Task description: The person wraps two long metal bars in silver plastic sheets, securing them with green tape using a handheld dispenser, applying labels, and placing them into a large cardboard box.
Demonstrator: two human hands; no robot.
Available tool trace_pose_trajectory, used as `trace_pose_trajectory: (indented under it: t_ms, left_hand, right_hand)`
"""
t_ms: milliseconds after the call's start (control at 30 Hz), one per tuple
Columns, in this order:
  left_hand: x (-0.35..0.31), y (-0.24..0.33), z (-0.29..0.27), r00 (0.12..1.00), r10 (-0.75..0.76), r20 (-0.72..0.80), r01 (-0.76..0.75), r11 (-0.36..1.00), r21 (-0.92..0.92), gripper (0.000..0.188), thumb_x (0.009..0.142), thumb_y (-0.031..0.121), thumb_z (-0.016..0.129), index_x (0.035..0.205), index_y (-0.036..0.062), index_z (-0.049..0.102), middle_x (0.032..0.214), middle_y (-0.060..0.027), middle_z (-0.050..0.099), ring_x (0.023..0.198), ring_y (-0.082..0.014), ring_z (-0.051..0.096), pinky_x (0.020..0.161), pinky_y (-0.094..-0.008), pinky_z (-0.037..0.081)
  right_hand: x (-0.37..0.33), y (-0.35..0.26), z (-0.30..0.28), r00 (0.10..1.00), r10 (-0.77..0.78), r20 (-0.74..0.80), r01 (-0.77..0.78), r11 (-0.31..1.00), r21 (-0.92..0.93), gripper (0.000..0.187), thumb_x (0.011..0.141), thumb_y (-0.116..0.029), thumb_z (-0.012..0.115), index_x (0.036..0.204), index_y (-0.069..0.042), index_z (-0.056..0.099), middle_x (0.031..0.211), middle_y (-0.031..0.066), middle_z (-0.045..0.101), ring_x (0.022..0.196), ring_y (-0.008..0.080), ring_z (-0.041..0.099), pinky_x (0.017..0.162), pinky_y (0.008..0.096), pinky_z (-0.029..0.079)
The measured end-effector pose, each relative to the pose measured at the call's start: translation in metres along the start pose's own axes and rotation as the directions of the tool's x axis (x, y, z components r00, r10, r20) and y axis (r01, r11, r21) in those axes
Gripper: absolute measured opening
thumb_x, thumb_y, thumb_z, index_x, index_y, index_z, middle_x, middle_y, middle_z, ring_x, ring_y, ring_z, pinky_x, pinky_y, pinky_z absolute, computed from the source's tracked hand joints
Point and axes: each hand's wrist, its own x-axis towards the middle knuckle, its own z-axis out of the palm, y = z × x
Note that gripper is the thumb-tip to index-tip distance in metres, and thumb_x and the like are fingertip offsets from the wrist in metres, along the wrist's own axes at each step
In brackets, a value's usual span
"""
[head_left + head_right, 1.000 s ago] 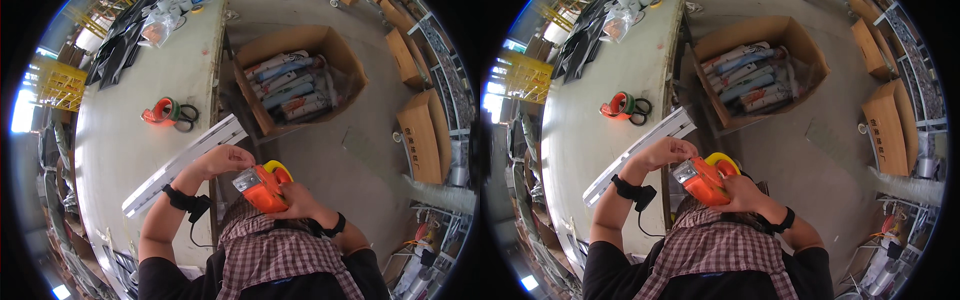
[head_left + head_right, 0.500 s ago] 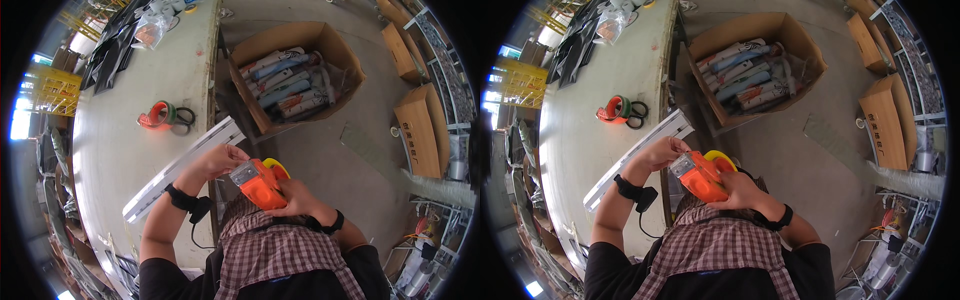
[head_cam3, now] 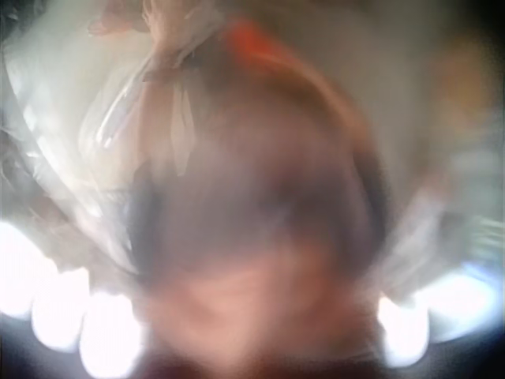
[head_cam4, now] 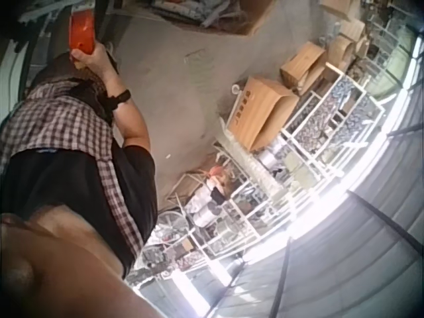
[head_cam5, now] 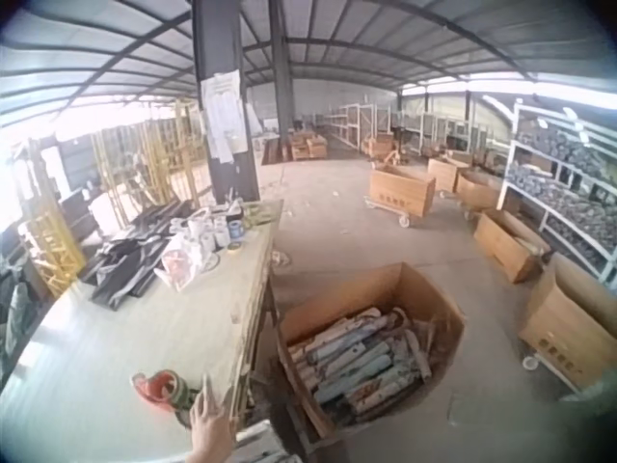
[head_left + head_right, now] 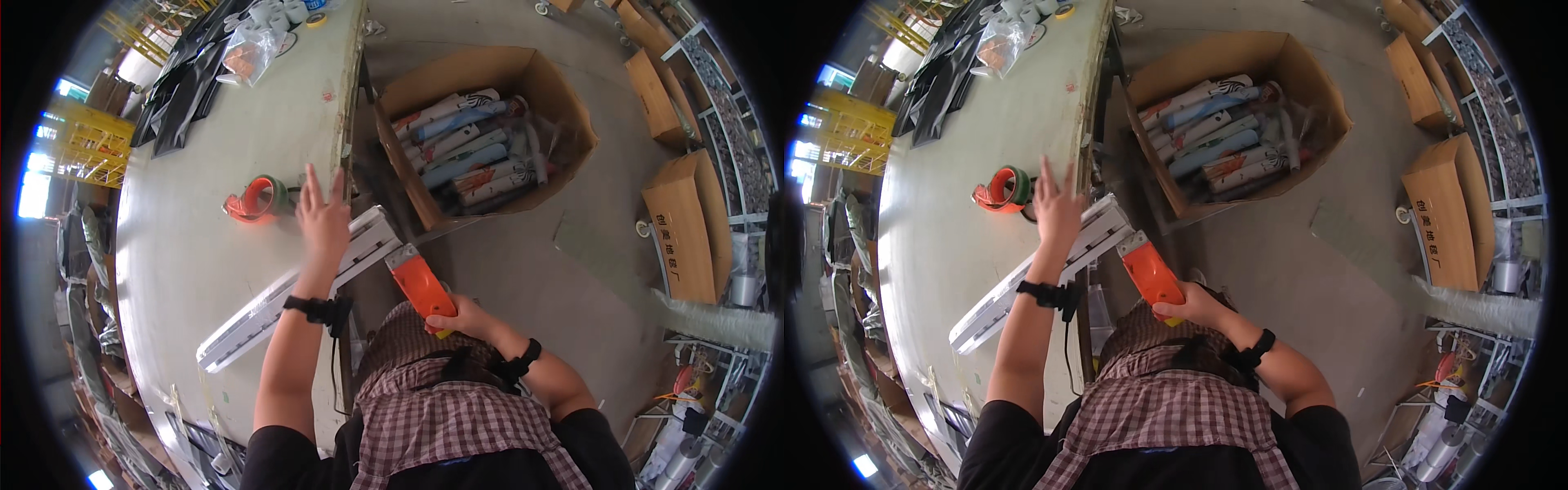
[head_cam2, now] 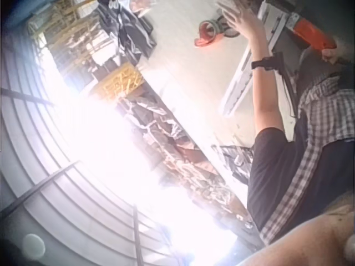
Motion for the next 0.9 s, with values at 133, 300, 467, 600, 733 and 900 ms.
trace_pose_trajectory:
  t_ms: [133, 300, 467, 600, 733, 900]
  left_hand:
    - [-0.038, -0.005, -0.028, 0.971, 0.140, 0.194, -0.163, 0.981, 0.110, 0.083, 0.067, 0.030, 0.075, 0.135, 0.0075, 0.034, 0.135, -0.0188, 0.038, 0.121, -0.0303, 0.043, 0.093, -0.0453, 0.039]
    - [-0.061, -0.011, -0.023, 0.818, -0.061, 0.572, -0.026, 0.989, 0.142, 0.096, 0.051, 0.035, 0.082, 0.131, 0.0080, 0.037, 0.126, -0.0147, 0.047, 0.116, -0.0300, 0.048, 0.092, -0.0404, 0.042]
    - [-0.103, 0.006, -0.018, 0.815, 0.351, 0.461, -0.348, 0.933, -0.094, 0.084, 0.054, 0.032, 0.079, 0.124, 0.0058, 0.040, 0.112, -0.0074, 0.054, 0.103, -0.0257, 0.054, 0.086, -0.0357, 0.045]
    - [-0.061, -0.017, -0.022, 0.899, 0.072, 0.432, -0.091, 0.996, 0.024, 0.080, 0.055, 0.033, 0.079, 0.121, 0.0058, 0.043, 0.112, -0.0085, 0.055, 0.102, -0.0257, 0.055, 0.084, -0.0367, 0.046]
    - [-0.067, -0.002, -0.017, 0.863, 0.092, 0.496, -0.122, 0.992, 0.029, 0.082, 0.051, 0.033, 0.079, 0.120, 0.0050, 0.045, 0.114, -0.0095, 0.055, 0.102, -0.0256, 0.055, 0.086, -0.0354, 0.046]
    - [-0.094, 0.004, -0.021, 0.939, 0.215, 0.267, -0.201, 0.976, -0.080, 0.083, 0.047, 0.026, 0.080, 0.119, 0.0068, 0.043, 0.118, -0.0104, 0.050, 0.102, -0.0275, 0.051, 0.086, -0.0397, 0.044]
  right_hand:
    - [0.001, 0.002, -0.004, 0.995, -0.045, 0.087, 0.039, 0.997, 0.064, 0.055, 0.090, -0.049, 0.049, 0.114, 0.000, 0.051, 0.098, 0.0104, 0.062, 0.090, 0.0178, 0.062, 0.080, 0.0312, 0.049]
    - [0.076, 0.019, -0.017, 0.931, 0.173, 0.322, -0.303, 0.859, 0.413, 0.101, 0.074, -0.082, 0.013, 0.119, 0.000, 0.050, 0.105, 0.0155, 0.062, 0.096, 0.0254, 0.061, 0.087, 0.0395, 0.046]
    - [0.183, -0.083, -0.067, 0.995, -0.101, 0.019, 0.072, 0.814, 0.577, 0.107, 0.070, -0.085, 0.015, 0.120, 0.003, 0.050, 0.101, 0.0134, 0.063, 0.092, 0.0242, 0.060, 0.087, 0.0378, 0.046]
    - [0.101, -0.133, -0.045, 0.694, -0.433, 0.574, 0.147, 0.867, 0.476, 0.115, 0.065, -0.088, 0.014, 0.138, 0.000, 0.029, 0.119, 0.0148, 0.054, 0.091, 0.0228, 0.060, 0.084, 0.0375, 0.047]
    - [0.080, 0.004, -0.051, 0.963, 0.120, 0.242, -0.211, 0.892, 0.398, 0.113, 0.065, -0.087, 0.015, 0.133, 0.000, 0.037, 0.116, 0.0172, 0.056, 0.096, 0.0235, 0.060, 0.087, 0.0376, 0.046]
    - [0.163, -0.060, -0.055, 0.991, 0.073, 0.114, -0.114, 0.907, 0.406, 0.107, 0.071, -0.085, 0.009, 0.119, 0.001, 0.051, 0.104, 0.0165, 0.063, 0.098, 0.0237, 0.060, 0.088, 0.0341, 0.046]
